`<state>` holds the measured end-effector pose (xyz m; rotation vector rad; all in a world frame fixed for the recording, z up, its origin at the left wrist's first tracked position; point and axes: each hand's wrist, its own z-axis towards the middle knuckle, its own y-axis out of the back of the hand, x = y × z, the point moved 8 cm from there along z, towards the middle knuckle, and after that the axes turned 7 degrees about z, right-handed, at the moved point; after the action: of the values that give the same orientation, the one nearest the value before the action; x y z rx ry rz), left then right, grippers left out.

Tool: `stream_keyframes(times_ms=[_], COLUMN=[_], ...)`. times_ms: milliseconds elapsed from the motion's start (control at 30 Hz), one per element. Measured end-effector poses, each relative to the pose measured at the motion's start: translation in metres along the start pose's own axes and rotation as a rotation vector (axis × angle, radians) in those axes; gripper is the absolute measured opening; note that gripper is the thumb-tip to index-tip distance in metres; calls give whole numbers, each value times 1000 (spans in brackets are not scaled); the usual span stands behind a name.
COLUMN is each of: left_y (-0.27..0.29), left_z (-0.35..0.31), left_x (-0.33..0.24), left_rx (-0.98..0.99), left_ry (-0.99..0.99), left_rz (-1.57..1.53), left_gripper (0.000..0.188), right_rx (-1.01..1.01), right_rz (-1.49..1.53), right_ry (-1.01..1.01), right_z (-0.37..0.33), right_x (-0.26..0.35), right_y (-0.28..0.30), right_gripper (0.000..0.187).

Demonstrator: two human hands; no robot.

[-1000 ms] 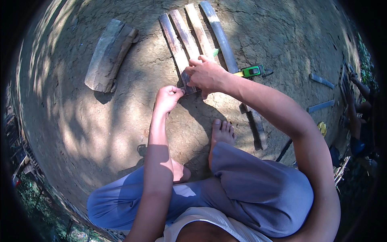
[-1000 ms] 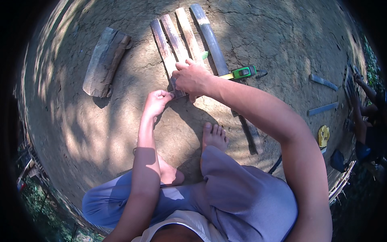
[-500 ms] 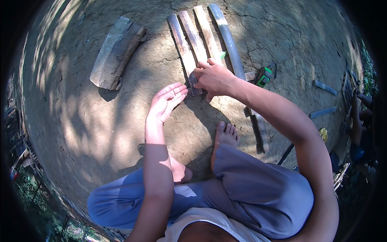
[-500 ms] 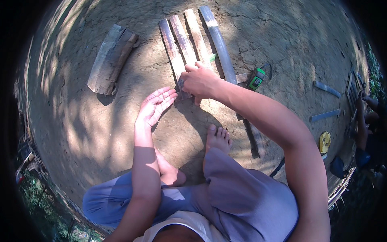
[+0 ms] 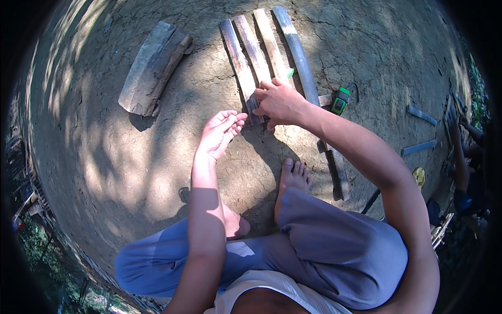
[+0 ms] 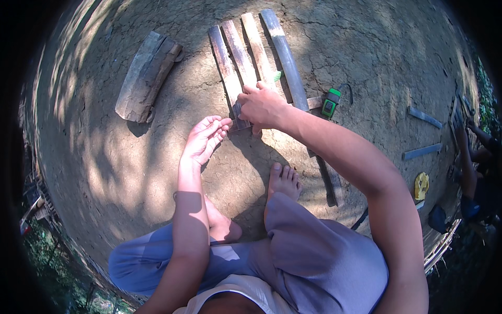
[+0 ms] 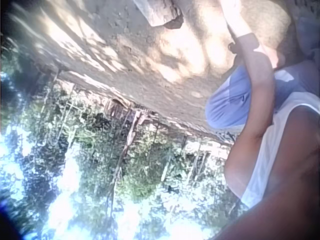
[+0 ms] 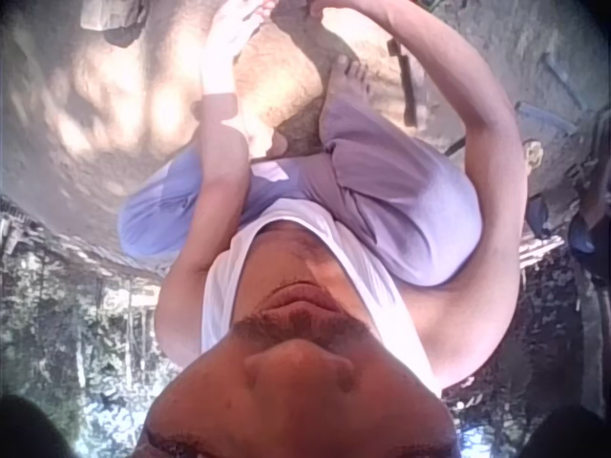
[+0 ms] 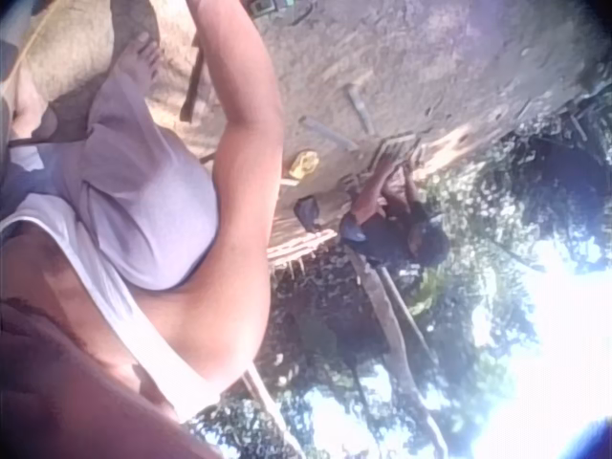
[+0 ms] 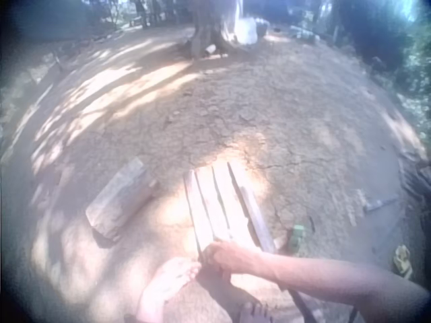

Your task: The person measures several bamboo strips with a measuring tape and trims the ends with an axe while sitting on the ground.

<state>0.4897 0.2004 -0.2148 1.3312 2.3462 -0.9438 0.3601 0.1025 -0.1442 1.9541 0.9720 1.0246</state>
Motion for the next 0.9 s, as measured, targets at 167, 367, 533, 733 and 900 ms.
stream_keyframes(times_ms=[167,367,533,733,900], left_y=[0,-15,-17,-17,-32], left_z=[11,14,13,5,-7], left_x=[3,1,9,10,2], left_rx=[-71,-284,-364,-456,-480], left_ry=[-214,-522,-516,-628,-785], left_rz=[225,487,642,757,929], left_gripper=[15,13,17,13,10], right_rx=[-72,-92,-89,-84,-65], right_rz=[64,68,69,65,83], right_ry=[-18,-52,-53,-48,-46], right_z=[3,3,2,1,1], right_x=[-7,-8,-10,-10,-10], right_y=[-4,-3,-7,-7,-6], right_gripper=[32,28,31,32,32])
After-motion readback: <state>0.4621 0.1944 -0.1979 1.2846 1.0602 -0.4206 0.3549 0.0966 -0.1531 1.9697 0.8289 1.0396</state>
